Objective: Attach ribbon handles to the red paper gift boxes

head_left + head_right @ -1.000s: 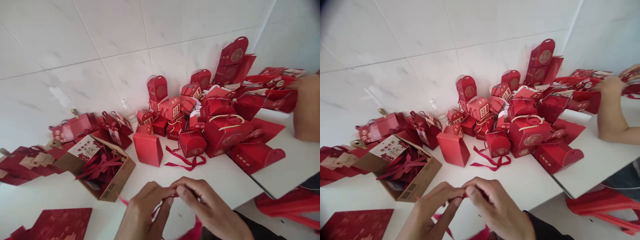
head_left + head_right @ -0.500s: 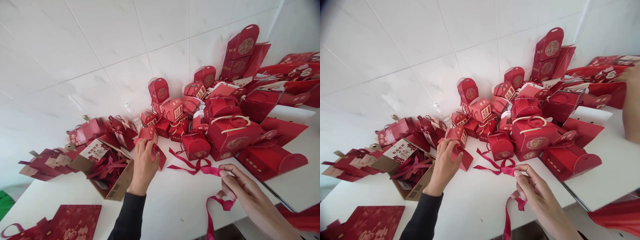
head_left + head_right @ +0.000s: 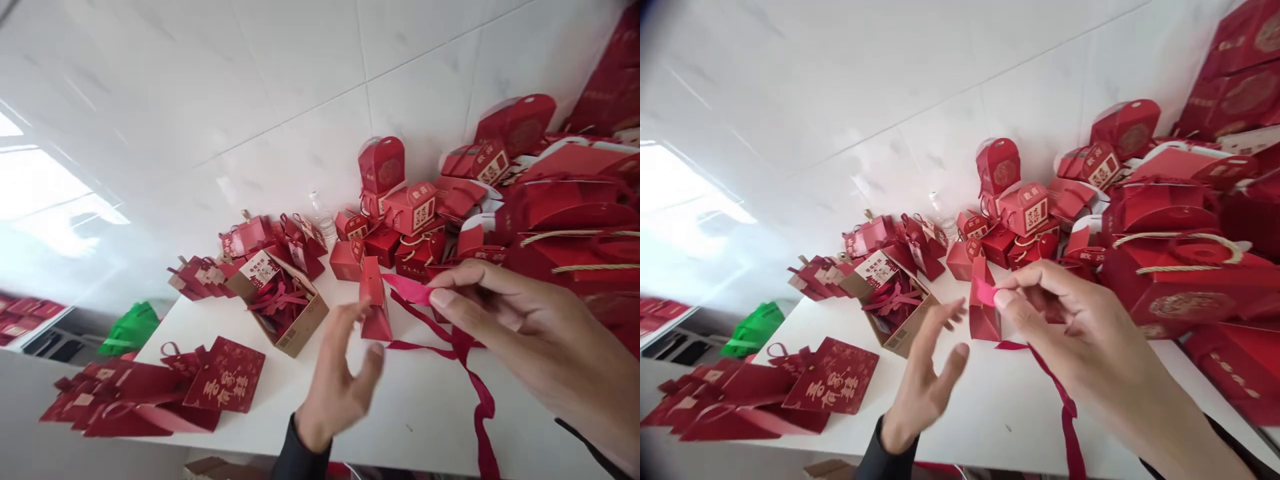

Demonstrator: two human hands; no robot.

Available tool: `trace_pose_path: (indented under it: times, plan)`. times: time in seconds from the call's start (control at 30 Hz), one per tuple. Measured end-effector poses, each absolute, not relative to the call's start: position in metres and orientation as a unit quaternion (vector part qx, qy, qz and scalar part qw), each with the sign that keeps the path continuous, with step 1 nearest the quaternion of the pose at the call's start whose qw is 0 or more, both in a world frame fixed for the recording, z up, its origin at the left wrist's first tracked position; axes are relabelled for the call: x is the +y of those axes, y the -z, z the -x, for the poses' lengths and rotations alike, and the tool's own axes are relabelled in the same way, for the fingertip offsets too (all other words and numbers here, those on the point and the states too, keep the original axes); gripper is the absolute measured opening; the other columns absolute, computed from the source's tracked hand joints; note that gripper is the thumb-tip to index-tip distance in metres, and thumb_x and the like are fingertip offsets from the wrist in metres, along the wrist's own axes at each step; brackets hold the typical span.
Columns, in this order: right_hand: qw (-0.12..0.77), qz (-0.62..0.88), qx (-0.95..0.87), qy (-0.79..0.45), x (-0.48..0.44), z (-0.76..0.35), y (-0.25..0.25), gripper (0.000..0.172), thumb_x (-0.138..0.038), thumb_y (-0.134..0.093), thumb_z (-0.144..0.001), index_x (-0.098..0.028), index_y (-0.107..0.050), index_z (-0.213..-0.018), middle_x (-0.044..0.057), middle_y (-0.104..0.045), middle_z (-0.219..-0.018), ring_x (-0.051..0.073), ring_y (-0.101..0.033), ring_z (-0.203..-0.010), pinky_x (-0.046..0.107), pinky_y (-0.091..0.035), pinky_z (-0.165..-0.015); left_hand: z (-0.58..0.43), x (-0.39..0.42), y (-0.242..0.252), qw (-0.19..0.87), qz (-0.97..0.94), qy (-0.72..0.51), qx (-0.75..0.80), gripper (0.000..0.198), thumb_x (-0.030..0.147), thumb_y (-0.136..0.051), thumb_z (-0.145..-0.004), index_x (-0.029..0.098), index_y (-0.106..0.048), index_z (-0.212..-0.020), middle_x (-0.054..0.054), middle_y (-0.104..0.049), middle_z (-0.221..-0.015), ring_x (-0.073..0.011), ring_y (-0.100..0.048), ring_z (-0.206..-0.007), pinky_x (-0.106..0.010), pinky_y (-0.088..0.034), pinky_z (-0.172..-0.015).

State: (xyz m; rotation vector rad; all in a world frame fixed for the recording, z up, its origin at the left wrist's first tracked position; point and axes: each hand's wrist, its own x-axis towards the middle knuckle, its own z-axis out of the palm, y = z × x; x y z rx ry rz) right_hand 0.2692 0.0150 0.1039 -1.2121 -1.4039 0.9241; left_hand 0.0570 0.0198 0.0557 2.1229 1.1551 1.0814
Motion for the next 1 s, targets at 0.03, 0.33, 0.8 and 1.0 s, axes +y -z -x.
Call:
trace_pose_path:
  times: [0.03,0.33,0.8,1.0]
  plan:
    - [0.508,0.463,-0.589,-0.425,0.016,-0.259,-0.11,0.034,-0.06,-0.068,-0.092,-0.027,-0.07,-0.096,-0.003,-0.061,-0.069,0.013,-0.053,-0.055,0.022,-0.043,-0.045,-0.061,0.01,-0.057,0.297,-0.765,-0.378,0.429,0.048,0.029,-0.065,-0.095,0.022,-0.054,-0.141,-0.008,-0.068,-0.115,-0.0197,-0.063,-0.099,-0.035,-0.053,-0.09]
    - [0.585,0.361,-0.551,-0.473,0.042,-0.201,-0.134,0.017,-0.046,-0.076,-0.094,-0.031,-0.073,-0.102,-0.003,-0.075,-0.084,0.014,-0.071,-0.074,0.02,-0.057,-0.064,-0.023,0.026,-0.069,0.449,-0.566,-0.509,0.468,0.026,0.04,-0.058,-0.098,0.017,-0.063,-0.089,0.002,-0.061,-0.063,-0.0106,-0.054,-0.054,-0.023,-0.047,-0.054]
    - [0.17,0.423,-0.873,-0.174,0.132,-0.051,-0.092,0.045,-0.018,-0.05,-0.105,-0.014,-0.044,-0.149,0.011,-0.077,-0.101,0.024,-0.074,-0.086,0.032,-0.051,-0.067,0.116,0.123,-0.083,0.037,-0.59,-0.403,0.698,0.043,0.011,-0.05,-0.089,0.014,-0.061,-0.13,-0.009,-0.074,-0.082,-0.0304,-0.071,-0.082,-0.044,-0.055,-0.078]
    - [-0.011,0.4,-0.906,-0.138,0.126,-0.066,-0.057,0.027,0.002,-0.051,-0.09,-0.015,-0.071,-0.092,0.011,-0.074,-0.088,0.028,-0.072,-0.086,0.033,-0.046,-0.068,0.088,0.07,-0.005,0.034,-0.657,-0.4,0.638,0.023,0.01,-0.044,-0.097,0.02,-0.065,-0.102,-0.008,-0.074,-0.091,-0.0252,-0.069,-0.086,-0.041,-0.056,-0.08]
